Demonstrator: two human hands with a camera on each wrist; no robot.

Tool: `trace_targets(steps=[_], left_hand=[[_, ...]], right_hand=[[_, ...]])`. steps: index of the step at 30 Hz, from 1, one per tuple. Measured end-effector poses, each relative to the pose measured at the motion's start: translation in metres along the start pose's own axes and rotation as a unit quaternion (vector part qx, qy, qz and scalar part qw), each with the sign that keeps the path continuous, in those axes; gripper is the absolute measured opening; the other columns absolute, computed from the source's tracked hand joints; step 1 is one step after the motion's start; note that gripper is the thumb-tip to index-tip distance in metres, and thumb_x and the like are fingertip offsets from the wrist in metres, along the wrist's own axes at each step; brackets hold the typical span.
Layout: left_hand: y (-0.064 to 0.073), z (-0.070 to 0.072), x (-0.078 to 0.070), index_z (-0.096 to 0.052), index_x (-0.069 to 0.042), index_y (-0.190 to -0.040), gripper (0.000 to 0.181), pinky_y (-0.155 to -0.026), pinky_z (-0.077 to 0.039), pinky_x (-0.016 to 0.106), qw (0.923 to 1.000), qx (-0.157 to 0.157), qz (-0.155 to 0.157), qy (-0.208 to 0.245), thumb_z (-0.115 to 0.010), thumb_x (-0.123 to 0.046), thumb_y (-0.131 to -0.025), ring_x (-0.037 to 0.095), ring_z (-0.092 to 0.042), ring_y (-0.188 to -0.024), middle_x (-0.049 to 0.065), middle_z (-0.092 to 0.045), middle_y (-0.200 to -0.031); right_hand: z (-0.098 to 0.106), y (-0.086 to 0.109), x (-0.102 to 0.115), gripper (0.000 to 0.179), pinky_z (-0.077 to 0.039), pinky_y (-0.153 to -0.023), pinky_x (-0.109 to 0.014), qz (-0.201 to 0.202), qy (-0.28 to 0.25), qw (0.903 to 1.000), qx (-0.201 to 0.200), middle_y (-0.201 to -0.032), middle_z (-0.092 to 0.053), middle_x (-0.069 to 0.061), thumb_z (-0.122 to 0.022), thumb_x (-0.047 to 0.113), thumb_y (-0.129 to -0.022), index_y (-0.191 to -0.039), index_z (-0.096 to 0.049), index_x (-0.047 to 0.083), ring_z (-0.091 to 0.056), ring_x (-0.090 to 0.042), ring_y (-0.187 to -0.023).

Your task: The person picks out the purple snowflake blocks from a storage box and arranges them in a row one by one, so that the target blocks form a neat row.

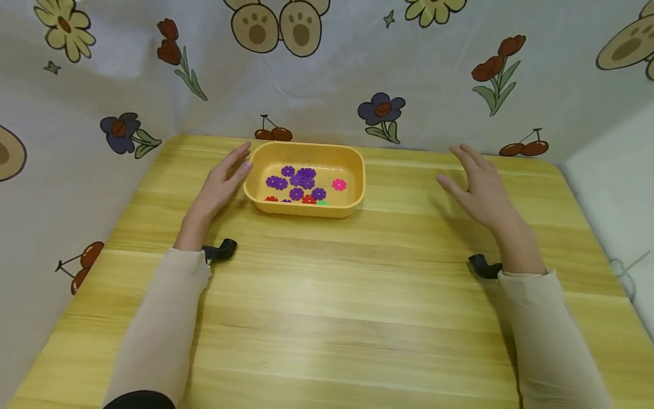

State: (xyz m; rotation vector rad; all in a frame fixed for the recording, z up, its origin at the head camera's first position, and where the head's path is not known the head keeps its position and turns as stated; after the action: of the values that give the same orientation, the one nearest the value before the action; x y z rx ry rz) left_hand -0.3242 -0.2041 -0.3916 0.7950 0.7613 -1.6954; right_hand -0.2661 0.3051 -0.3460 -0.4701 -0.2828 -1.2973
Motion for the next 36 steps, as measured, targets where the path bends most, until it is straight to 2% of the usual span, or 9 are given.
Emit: trace_targets(steps=[7,11,15,21,25,28,33,36], left_hand=[[-0.006,-0.004,0.008,-0.041,-0.025,-0.164,0.060,-0.132,-0.021,0.049,0.9993,-0.027,-0.003,0.026,-0.052,-0.047,-0.109,0.028,-0.032,-0.158,0.004,-0.040,-0.169],[-0.007,-0.005,0.006,-0.042,-0.023,-0.163,0.060,-0.131,-0.023,0.048,0.9992,-0.022,-0.001,0.032,-0.052,-0.046,-0.109,0.029,-0.034,-0.158,0.005,-0.040,-0.169],[-0.008,-0.006,0.005,-0.040,-0.023,-0.164,0.059,-0.130,-0.027,0.046,0.9980,-0.018,0.000,0.061,-0.054,-0.042,-0.109,0.029,-0.037,-0.156,0.007,-0.039,-0.169],[-0.007,-0.009,0.005,-0.040,-0.025,-0.164,0.059,-0.129,-0.031,0.044,0.9917,-0.008,-0.015,0.127,-0.057,-0.032,-0.109,0.027,-0.038,-0.156,0.007,-0.038,-0.170],[-0.005,-0.013,0.008,-0.040,-0.028,-0.164,0.058,-0.126,-0.036,0.043,0.9904,0.003,-0.016,0.138,-0.058,-0.032,-0.108,0.024,-0.042,-0.154,0.004,-0.040,-0.169],[-0.005,-0.015,0.008,-0.040,-0.030,-0.164,0.058,-0.123,-0.040,0.042,0.9912,0.004,-0.019,0.131,-0.058,-0.032,-0.109,0.025,-0.045,-0.152,0.007,-0.044,-0.167],[-0.005,-0.017,0.005,-0.040,-0.030,-0.164,0.058,-0.113,-0.050,0.031,0.9900,0.006,-0.034,0.137,-0.057,-0.028,-0.109,0.029,-0.050,-0.148,0.011,-0.047,-0.164],[-0.005,-0.017,0.002,-0.041,-0.028,-0.164,0.057,-0.110,-0.051,0.025,0.9878,0.008,-0.047,0.148,-0.057,-0.023,-0.109,0.031,-0.049,-0.149,0.007,-0.044,-0.166]], right_hand=[[-0.012,-0.027,0.036,0.071,-0.019,-0.126,-0.070,0.032,-0.002,0.9995,0.003,-0.171,-0.028,-0.022,-0.062,0.042,-0.106,-0.164,-0.037,0.009,-0.024,-0.048,-0.158],[-0.021,-0.032,0.048,0.069,-0.022,-0.125,-0.068,0.036,-0.010,0.9993,0.006,-0.169,-0.032,-0.022,-0.063,0.039,-0.106,-0.163,-0.039,0.009,-0.027,-0.047,-0.156],[-0.030,-0.038,0.066,0.067,-0.024,-0.127,-0.064,0.039,-0.027,0.9989,0.001,-0.167,-0.038,-0.020,-0.064,0.035,-0.106,-0.163,-0.039,0.008,-0.031,-0.044,-0.155],[-0.045,-0.056,0.106,0.065,-0.029,-0.126,-0.059,0.064,-0.041,0.9971,-0.010,-0.161,-0.048,-0.018,-0.068,0.030,-0.104,-0.160,-0.044,0.007,-0.040,-0.040,-0.151],[-0.054,-0.066,0.132,0.062,-0.034,-0.124,-0.057,0.076,-0.043,0.9961,-0.010,-0.155,-0.055,-0.017,-0.072,0.027,-0.101,-0.156,-0.050,0.006,-0.047,-0.039,-0.146],[-0.061,-0.072,0.148,0.060,-0.035,-0.124,-0.055,0.085,-0.039,0.9956,-0.005,-0.153,-0.058,-0.017,-0.075,0.025,-0.100,-0.151,-0.054,0.004,-0.048,-0.038,-0.146],[-0.074,-0.078,0.168,0.056,-0.039,-0.121,-0.053,0.098,-0.046,0.9940,0.017,-0.145,-0.063,-0.018,-0.078,0.023,-0.097,-0.145,-0.060,0.002,-0.054,-0.038,-0.139],[-0.085,-0.082,0.178,0.053,-0.044,-0.117,-0.052,0.102,-0.054,0.9924,0.043,-0.139,-0.067,-0.019,-0.079,0.021,-0.096,-0.143,-0.062,0.002,-0.058,-0.038,-0.132]])
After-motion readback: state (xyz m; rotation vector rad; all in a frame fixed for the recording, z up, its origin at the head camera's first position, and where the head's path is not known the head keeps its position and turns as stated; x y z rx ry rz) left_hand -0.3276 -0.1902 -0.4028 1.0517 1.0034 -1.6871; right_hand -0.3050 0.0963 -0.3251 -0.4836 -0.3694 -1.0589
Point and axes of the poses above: each hand's wrist, its own y-axis away from the middle knuckle, its own z-axis out of the back of the hand, x = y × z, the point moved 10 cm from there along -y, towards the middle knuckle
